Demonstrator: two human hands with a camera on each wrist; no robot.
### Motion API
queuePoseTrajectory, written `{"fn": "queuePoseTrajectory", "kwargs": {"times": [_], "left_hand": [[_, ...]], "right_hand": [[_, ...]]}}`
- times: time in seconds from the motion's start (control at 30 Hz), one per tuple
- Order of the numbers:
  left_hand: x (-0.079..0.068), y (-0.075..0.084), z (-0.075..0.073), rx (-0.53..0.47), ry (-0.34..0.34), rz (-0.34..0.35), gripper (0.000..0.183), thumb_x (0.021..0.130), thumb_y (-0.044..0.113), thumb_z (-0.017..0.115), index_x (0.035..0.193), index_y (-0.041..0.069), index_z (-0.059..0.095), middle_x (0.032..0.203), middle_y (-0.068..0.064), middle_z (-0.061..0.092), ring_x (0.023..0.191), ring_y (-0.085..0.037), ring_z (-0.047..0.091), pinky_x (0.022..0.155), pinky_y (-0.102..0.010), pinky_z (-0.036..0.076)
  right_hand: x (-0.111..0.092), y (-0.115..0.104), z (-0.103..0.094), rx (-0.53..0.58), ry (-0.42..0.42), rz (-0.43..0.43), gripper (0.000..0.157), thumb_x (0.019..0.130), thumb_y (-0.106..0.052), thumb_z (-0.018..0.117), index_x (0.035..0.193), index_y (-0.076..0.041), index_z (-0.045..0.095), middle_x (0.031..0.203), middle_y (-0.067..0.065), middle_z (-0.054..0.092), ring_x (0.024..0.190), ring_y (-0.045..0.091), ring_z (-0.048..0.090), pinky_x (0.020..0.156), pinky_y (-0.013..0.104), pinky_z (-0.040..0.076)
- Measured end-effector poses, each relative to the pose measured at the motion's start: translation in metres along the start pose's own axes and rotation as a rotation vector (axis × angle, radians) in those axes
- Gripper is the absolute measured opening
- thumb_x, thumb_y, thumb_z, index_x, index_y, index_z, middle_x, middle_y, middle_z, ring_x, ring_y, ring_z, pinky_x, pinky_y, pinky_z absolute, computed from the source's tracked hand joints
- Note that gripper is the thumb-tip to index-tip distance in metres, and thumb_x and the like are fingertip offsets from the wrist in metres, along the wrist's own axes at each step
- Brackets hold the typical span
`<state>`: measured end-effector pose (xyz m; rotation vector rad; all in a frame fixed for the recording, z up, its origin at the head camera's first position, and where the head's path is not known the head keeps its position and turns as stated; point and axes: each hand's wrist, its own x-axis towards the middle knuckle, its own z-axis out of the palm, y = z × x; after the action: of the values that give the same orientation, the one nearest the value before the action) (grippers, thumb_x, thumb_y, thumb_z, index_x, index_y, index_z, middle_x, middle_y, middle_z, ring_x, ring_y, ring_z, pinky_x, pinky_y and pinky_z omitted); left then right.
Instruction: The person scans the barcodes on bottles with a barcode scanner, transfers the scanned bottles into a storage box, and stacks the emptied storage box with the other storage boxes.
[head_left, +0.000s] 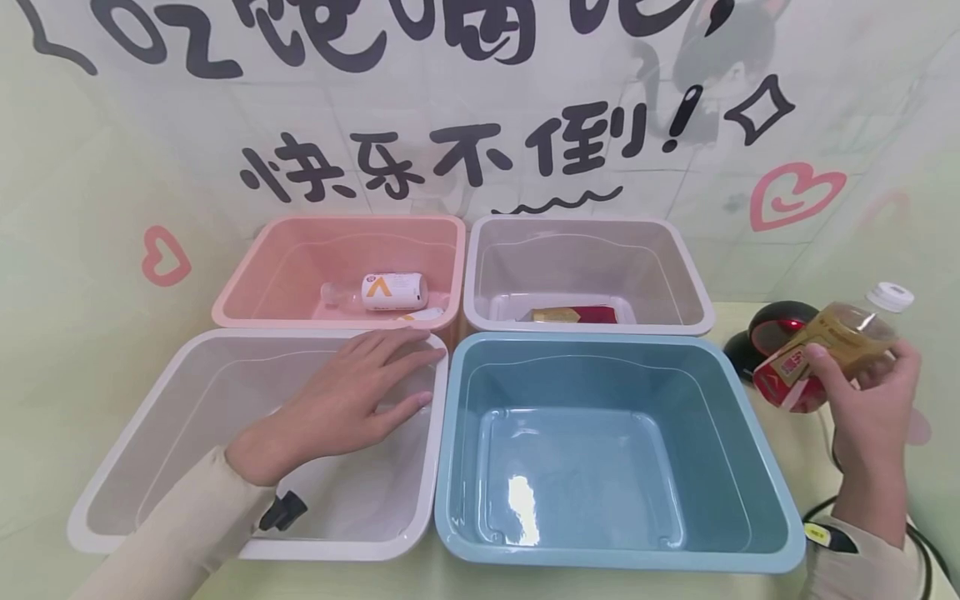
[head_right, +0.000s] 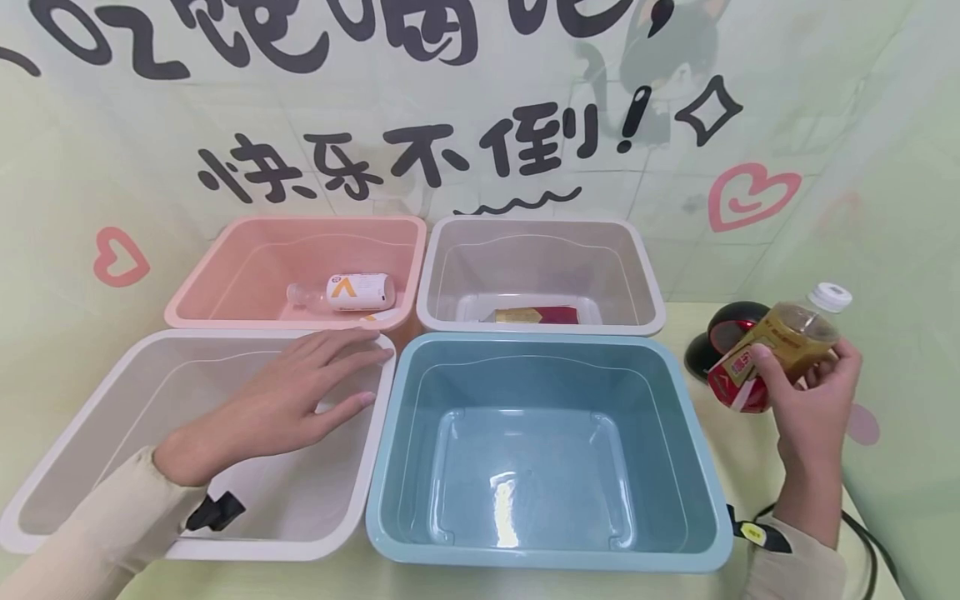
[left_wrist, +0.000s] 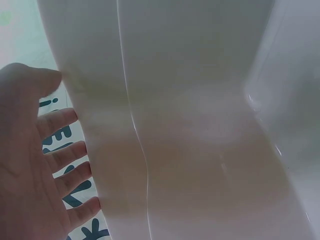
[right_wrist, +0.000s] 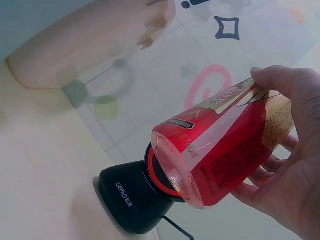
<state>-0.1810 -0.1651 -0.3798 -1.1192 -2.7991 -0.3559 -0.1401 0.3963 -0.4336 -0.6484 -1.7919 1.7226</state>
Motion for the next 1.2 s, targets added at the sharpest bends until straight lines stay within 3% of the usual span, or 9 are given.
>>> {"fn": "queuePoseTrajectory", "kwargs": {"times": [0.27, 0.8, 1.2], "left_hand": [[-0.0004, 0.0007, -0.0004, 0.006, -0.002, -0.009, 0.062, 0.099, 0.056, 0.067, 0.153, 0.028, 0.056, 0.162, -0.003, 0.049, 0.153, -0.028, 0.043, 0.127, -0.058, 0.035], [-0.0008, -0.0004, 0.0001, 0.017, 0.001, -0.004, 0.064, 0.098, 0.057, 0.067, 0.153, 0.027, 0.057, 0.161, -0.003, 0.050, 0.152, -0.028, 0.044, 0.127, -0.057, 0.036], [-0.0012, -0.0004, 0.0004, 0.015, -0.002, -0.004, 0.063, 0.098, 0.058, 0.066, 0.152, 0.026, 0.058, 0.163, -0.003, 0.048, 0.153, -0.029, 0.043, 0.127, -0.057, 0.035]], "right_hand": [[0.0008, -0.0007, 0.0003, -0.009, 0.009, 0.023, 0.076, 0.098, -0.010, 0.074, 0.156, -0.034, 0.031, 0.163, -0.006, 0.042, 0.152, 0.017, 0.037, 0.137, 0.048, 0.015], [0.0009, 0.0000, 0.0006, -0.020, 0.003, 0.029, 0.074, 0.098, -0.011, 0.074, 0.155, -0.034, 0.032, 0.161, -0.007, 0.044, 0.151, 0.017, 0.038, 0.136, 0.050, 0.015], [-0.0046, -0.0010, 0.0056, -0.010, -0.014, -0.023, 0.072, 0.098, -0.007, 0.073, 0.155, -0.030, 0.036, 0.157, -0.005, 0.047, 0.147, 0.019, 0.043, 0.137, 0.050, 0.017]]}}
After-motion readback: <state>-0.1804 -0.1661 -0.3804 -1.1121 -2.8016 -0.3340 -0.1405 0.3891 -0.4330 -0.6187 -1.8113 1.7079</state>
